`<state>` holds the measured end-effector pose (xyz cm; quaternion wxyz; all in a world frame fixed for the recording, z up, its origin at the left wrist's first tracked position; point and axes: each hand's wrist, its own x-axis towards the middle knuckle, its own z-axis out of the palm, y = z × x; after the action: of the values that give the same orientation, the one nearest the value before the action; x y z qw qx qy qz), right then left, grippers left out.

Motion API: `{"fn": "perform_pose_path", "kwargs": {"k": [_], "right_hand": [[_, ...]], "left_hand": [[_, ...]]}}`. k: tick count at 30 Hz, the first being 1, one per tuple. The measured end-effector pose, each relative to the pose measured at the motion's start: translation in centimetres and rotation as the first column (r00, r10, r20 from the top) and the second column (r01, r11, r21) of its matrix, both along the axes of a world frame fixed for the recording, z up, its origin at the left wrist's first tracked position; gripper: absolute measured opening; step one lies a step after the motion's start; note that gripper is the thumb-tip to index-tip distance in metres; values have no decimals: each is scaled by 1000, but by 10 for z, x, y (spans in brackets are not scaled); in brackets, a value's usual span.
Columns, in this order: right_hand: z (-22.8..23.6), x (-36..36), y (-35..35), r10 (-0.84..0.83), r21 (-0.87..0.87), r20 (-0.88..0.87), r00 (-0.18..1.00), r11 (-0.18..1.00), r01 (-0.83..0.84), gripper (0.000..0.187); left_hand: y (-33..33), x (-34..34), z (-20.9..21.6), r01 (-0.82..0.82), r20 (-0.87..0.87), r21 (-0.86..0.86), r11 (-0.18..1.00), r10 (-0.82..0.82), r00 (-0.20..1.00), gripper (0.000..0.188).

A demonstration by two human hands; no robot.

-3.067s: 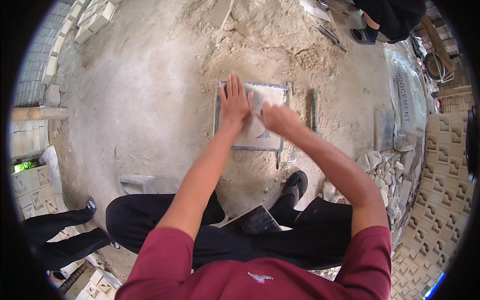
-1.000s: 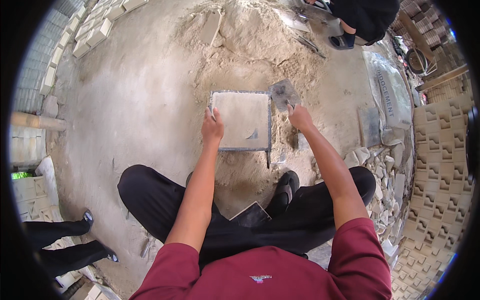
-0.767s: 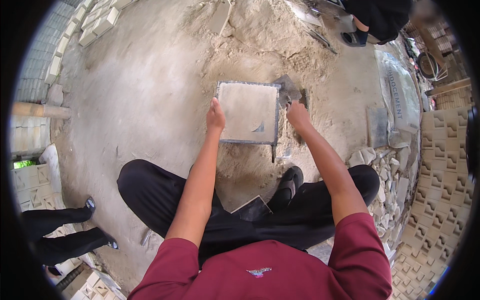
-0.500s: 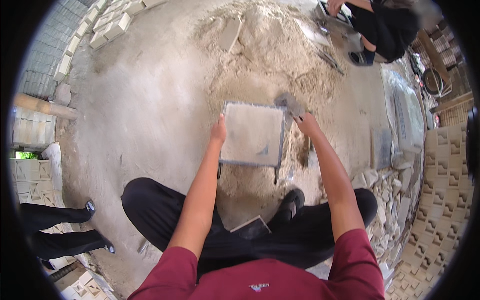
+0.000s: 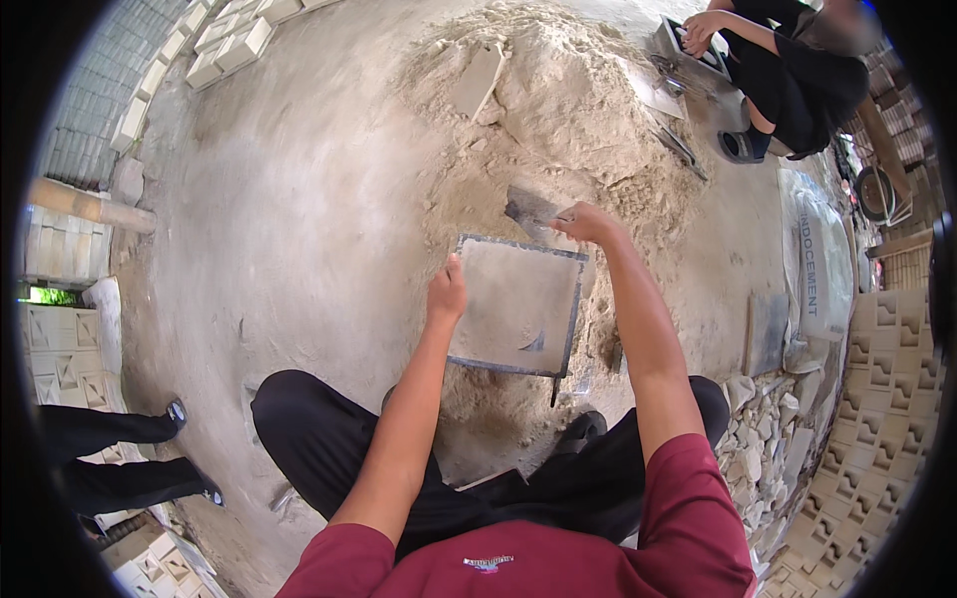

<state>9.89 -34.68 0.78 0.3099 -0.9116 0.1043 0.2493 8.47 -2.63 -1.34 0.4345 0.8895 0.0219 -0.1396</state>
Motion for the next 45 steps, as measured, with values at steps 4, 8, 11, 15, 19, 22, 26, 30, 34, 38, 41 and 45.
{"fn": "perform_pose_path", "kwargs": {"k": [4, 8, 11, 15, 19, 22, 26, 30, 34, 38, 41, 45], "right_hand": [[0, -3, 8, -56, 109, -58, 997, 992, 62, 44], [24, -24, 7, -217, 210, 141, 966, 960, 185, 45], [65, -41, 19, -153, 136, 195, 969, 983, 128, 46], [92, -84, 47, -57, 27, 273, 960, 998, 52, 43], [114, -108, 79, 52, 53, 204, 978, 997, -64, 41], [115, -139, 100, 106, 9, 189, 976, 994, -109, 39], [119, -130, 131, -52, 97, 540, 840, 995, -1, 37], [114, -153, 67, -202, -100, 487, 850, 954, 284, 32], [76, -145, 36, -283, -168, 584, 761, 875, 454, 32], [75, -132, 17, -258, -235, 536, 804, 869, 436, 34], [105, -117, 64, -259, -78, 397, 881, 946, 314, 34], [70, -86, 124, -90, -27, 582, 808, 991, 129, 37]], "left_hand": [[-6, -1, 4, 19, -25, 20, 1000, -19, 1000, 74], [-8, -4, -1, -14, -3, -28, 999, 14, 1000, 74], [4, -2, -24, -115, -21, -9, 993, 115, 993, 76], [9, 6, -43, -245, -253, -582, 776, 115, 961, 82], [30, 12, -83, -430, -451, -616, 660, 152, 879, 82], [44, 9, -98, -367, -504, -685, 629, -44, 863, 82], [89, 23, -76, -269, -351, -580, 769, 63, 934, 77], [18, -49, -14, 136, 35, -295, 946, -131, 991, 76], [26, -50, -10, 207, 192, -85, 975, -188, 963, 74], [5, -38, -7, 254, 204, -171, 952, -218, 954, 78], [17, -9, -21, 111, -1, -449, 887, -125, 992, 83], [51, 36, -52, -151, -100, -715, 682, 114, 988, 87]]}}
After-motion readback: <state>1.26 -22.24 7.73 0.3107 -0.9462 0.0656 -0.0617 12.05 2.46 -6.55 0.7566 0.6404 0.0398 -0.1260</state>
